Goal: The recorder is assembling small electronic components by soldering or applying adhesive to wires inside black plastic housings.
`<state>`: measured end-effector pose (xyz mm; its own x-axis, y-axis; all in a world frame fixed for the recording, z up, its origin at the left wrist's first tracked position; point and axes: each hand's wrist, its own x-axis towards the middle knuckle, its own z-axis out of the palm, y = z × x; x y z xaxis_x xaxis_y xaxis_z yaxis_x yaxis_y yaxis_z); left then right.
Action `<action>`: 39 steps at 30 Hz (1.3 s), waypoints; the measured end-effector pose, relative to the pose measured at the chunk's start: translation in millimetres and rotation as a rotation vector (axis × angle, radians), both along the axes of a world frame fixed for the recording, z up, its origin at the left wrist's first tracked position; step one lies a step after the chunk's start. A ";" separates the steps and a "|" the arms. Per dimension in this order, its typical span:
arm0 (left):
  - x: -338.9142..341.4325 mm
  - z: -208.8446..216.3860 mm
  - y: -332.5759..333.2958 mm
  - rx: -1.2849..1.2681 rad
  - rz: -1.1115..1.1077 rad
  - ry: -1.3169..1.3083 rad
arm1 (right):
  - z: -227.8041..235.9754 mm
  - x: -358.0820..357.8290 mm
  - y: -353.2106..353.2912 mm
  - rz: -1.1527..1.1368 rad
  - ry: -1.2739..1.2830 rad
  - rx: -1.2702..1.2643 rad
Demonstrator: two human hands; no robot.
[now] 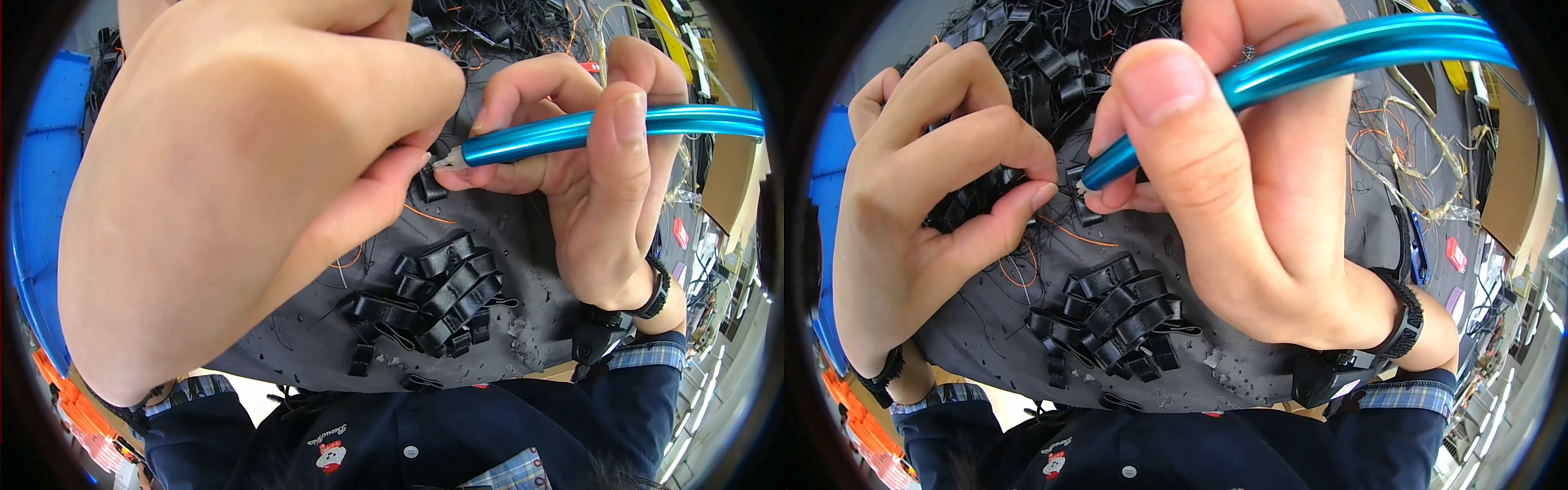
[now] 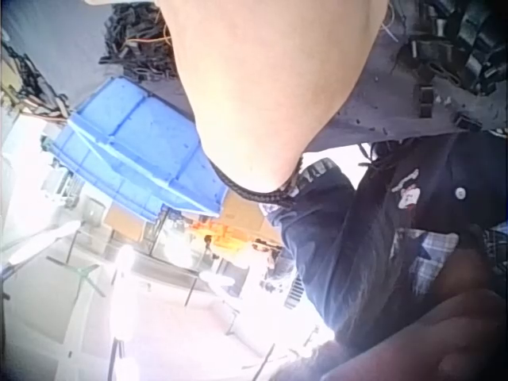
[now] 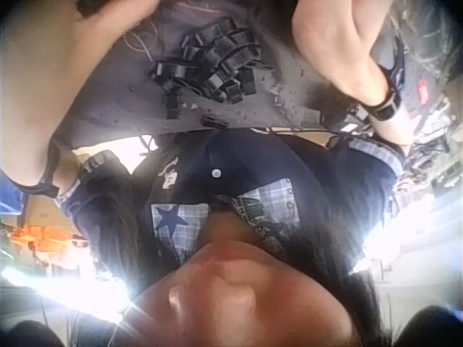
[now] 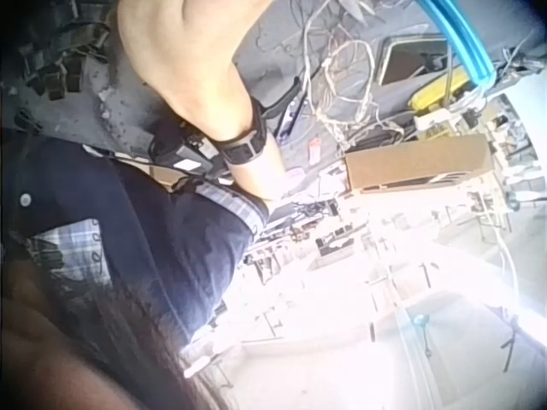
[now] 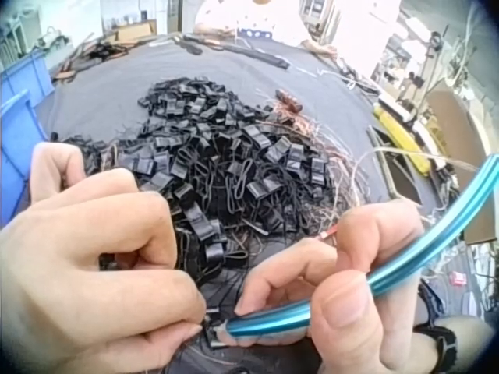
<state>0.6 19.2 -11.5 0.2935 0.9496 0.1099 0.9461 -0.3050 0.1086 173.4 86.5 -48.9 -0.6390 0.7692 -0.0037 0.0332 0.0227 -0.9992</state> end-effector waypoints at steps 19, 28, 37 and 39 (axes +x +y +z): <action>1.8 -22.6 -3.2 0.124 0.016 -0.351 | 5.8 2.0 8.6 -0.083 0.293 -0.260; 3.4 4.5 -3.4 -0.034 0.004 -0.049 | 6.5 -1.7 9.9 -0.131 0.257 -0.160; -0.6 0.6 -3.1 -0.093 0.034 -0.093 | 1.0 -1.8 2.9 -0.017 0.096 0.135; -1.3 -2.3 -1.1 -0.052 0.024 -0.122 | 3.8 0.3 2.7 -0.011 0.079 0.114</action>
<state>-0.8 18.1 -13.9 0.2580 0.9616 0.0940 0.9320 -0.2733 0.2382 173.6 89.2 -45.1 -0.6257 0.7684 0.1341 -0.0446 0.1364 -0.9896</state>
